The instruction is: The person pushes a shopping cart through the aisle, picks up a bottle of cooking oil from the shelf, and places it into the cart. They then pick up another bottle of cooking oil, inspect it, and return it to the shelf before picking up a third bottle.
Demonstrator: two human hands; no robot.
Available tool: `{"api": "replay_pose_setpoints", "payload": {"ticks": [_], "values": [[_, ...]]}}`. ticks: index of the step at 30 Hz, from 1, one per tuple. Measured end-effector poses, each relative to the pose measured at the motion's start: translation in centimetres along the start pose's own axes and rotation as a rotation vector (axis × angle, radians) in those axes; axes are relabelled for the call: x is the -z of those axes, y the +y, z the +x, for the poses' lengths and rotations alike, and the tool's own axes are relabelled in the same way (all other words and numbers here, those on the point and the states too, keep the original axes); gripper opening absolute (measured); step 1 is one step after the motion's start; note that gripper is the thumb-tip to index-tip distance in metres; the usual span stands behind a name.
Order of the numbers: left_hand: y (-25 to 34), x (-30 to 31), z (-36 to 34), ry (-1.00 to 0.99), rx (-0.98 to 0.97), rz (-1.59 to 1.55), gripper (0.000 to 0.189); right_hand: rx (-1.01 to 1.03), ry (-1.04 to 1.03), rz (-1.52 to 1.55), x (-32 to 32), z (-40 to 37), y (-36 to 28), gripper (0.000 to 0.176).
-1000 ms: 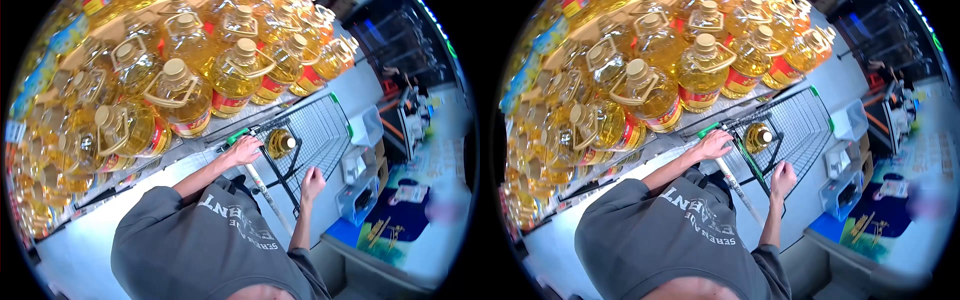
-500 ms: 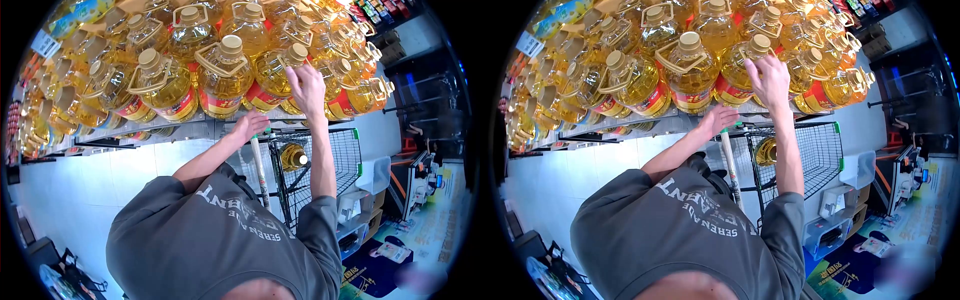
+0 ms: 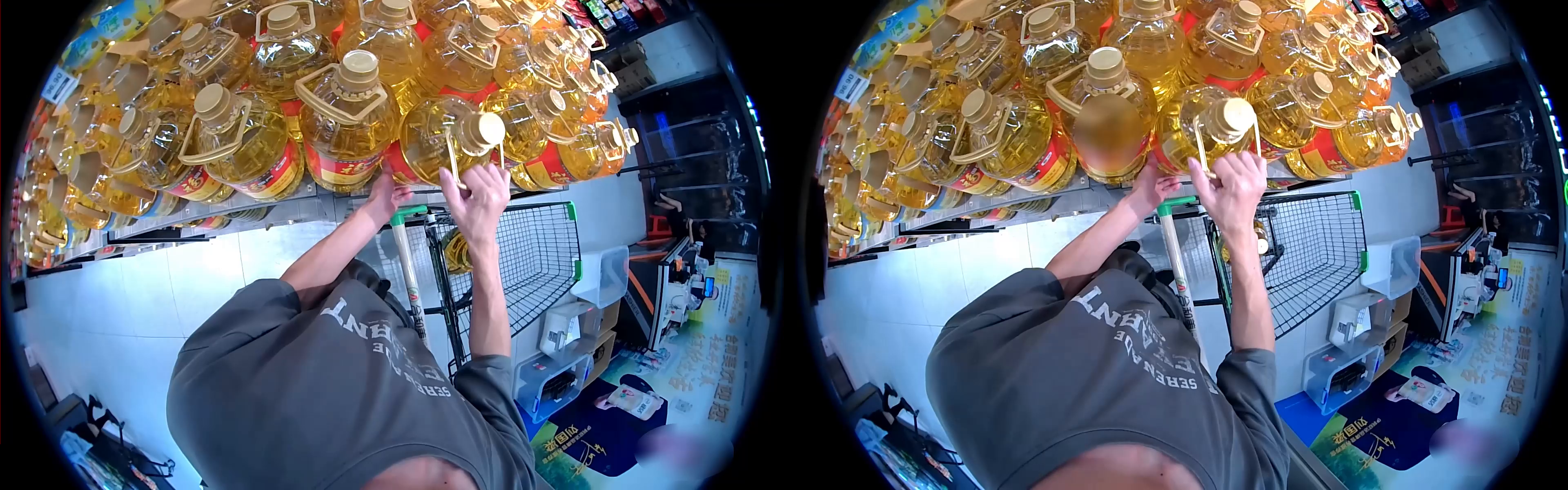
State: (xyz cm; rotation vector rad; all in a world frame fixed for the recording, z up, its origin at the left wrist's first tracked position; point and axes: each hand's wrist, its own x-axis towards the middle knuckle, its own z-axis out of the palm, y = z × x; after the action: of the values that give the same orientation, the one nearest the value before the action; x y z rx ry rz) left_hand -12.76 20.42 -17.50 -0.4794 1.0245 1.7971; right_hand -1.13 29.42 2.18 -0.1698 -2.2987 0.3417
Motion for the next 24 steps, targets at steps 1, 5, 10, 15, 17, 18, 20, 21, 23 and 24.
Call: {"api": "replay_pose_setpoints", "payload": {"ticks": [1,5,10,15,17,18,20,21,23,24], "values": [[0.1,0.0,-0.2,0.023,-0.112,0.132,0.064,0.022,0.017,-0.002,0.4,-0.6,-0.2,0.045],[0.4,-1.5,-1.1,0.01,-0.269,0.096,0.045,-0.001,0.037,0.027,1.6,-3.0,-0.4,0.041],[-0.7,-0.3,2.7,0.035,-0.382,-0.036,0.047,-0.033,0.103,0.033,2.5,-5.7,-0.2,0.032],[-0.7,-1.6,2.7,-0.052,-0.467,-0.12,0.046,-0.023,0.139,-0.013,4.2,-7.2,0.2,0.028],[-1.2,-0.5,4.9,-0.076,-0.392,-0.253,0.045,-0.001,0.125,-0.015,4.8,-7.7,0.4,0.027],[-1.8,0.4,6.8,-0.082,-0.397,-0.292,0.047,0.008,0.123,-0.019,5.0,-7.8,0.4,0.026],[-2.0,1.0,7.7,-0.189,-0.321,-0.378,0.049,0.036,0.127,0.015,4.9,-7.6,0.0,0.032],[-1.8,0.9,7.6,-0.294,-0.249,-0.467,0.052,0.037,0.112,0.021,4.9,-7.8,-0.2,0.033],[-1.5,0.7,7.2,-0.328,-0.21,-0.479,0.052,0.107,0.13,-0.006,4.3,-8.1,-0.2,0.04],[-1.6,0.8,7.4,-0.319,-0.199,-0.491,0.052,0.09,0.107,-0.014,4.3,-7.9,-0.9,0.041]]}}
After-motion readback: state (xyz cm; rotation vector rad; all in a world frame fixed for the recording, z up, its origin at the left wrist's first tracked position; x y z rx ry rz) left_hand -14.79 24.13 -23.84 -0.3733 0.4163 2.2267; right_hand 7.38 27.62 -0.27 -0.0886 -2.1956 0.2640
